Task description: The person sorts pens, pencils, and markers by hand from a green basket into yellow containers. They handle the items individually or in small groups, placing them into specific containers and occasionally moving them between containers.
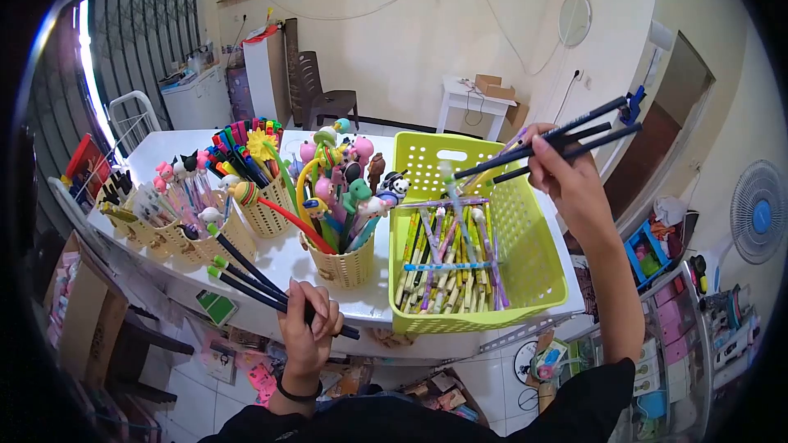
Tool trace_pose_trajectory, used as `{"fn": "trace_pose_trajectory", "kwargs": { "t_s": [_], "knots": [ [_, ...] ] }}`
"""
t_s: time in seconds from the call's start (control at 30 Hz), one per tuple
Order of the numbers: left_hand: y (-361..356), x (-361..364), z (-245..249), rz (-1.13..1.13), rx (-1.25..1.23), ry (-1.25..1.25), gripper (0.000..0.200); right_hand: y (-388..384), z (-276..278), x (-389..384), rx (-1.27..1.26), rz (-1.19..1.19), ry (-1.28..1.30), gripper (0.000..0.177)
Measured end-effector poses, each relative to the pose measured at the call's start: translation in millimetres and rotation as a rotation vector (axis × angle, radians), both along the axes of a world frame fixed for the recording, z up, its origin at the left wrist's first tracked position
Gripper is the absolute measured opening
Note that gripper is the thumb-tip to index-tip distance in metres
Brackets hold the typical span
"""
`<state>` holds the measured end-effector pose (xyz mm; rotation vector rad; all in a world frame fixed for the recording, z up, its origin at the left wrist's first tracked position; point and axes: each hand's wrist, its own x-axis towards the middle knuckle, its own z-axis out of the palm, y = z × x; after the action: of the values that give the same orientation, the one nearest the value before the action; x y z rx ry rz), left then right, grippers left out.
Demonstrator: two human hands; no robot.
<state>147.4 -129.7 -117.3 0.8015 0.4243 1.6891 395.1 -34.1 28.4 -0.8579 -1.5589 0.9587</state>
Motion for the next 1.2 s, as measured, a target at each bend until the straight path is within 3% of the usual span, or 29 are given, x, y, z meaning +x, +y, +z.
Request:
{"fn": "trace_pose_trajectory", "kwargs": {
  "t_s": [0.07,0.23,0.27,0.3,0.4,0.43,0.47,0.53,0.6,0.67,0.73,0.87,0.9,1.03,1.2],
  "knots": [
    [-1,-1,0,-0.009,-0.014,0.027,0.040,6,4,-1,-0.079,-0.021,0.183,0.016],
    [-8,-16,1,-0.129,-0.080,-0.064,0.037,-12,13,-9,0.042,0.034,0.392,0.019],
    [-10,-20,0,-0.115,-0.075,-0.070,0.037,-30,16,-27,0.037,-0.113,0.513,0.020],
    [-12,-24,-1,-0.174,-0.091,-0.100,0.036,-43,9,-19,0.131,0.111,0.396,0.022],
    [-19,-38,-7,-0.314,-0.055,-0.172,0.028,-105,-30,-40,0.311,-0.019,0.375,0.022],
    [-23,-43,-6,-0.348,-0.047,-0.193,0.027,-115,-36,-60,0.321,0.425,0.377,0.020],
    [-28,-47,-5,-0.385,-0.043,-0.215,0.027,-121,-37,-70,0.298,0.438,0.385,0.020],
    [-42,-53,-3,-0.373,-0.055,-0.185,0.028,-130,-37,-88,0.698,0.601,-0.685,0.023],
    [-61,-58,1,-0.403,-0.052,-0.188,0.026,-128,-69,-133,1.182,0.402,-0.474,0.029],
    [-72,-67,-5,-0.442,-0.047,-0.192,0.032,-126,-73,-156,1.389,0.400,-0.633,0.030],
    [-82,-78,-4,-0.371,-0.072,-0.268,0.040,-119,-72,-190,1.562,0.264,-0.736,0.019],
    [-83,-117,3,-0.178,-0.080,-0.059,0.045,-118,-88,-242,1.510,0.292,-0.858,0.022],
    [-82,-128,1,-0.134,-0.080,-0.037,0.034,-120,-91,-257,1.492,0.328,-0.921,0.022],
    [-92,-180,-13,-0.064,-0.317,-0.165,0.015,-129,-112,-313,1.389,0.335,-0.952,0.025],
    [-112,-238,-21,0.013,-0.468,-0.168,0.019,-149,-122,-374,1.339,0.432,-0.960,0.023]
  ]
}}
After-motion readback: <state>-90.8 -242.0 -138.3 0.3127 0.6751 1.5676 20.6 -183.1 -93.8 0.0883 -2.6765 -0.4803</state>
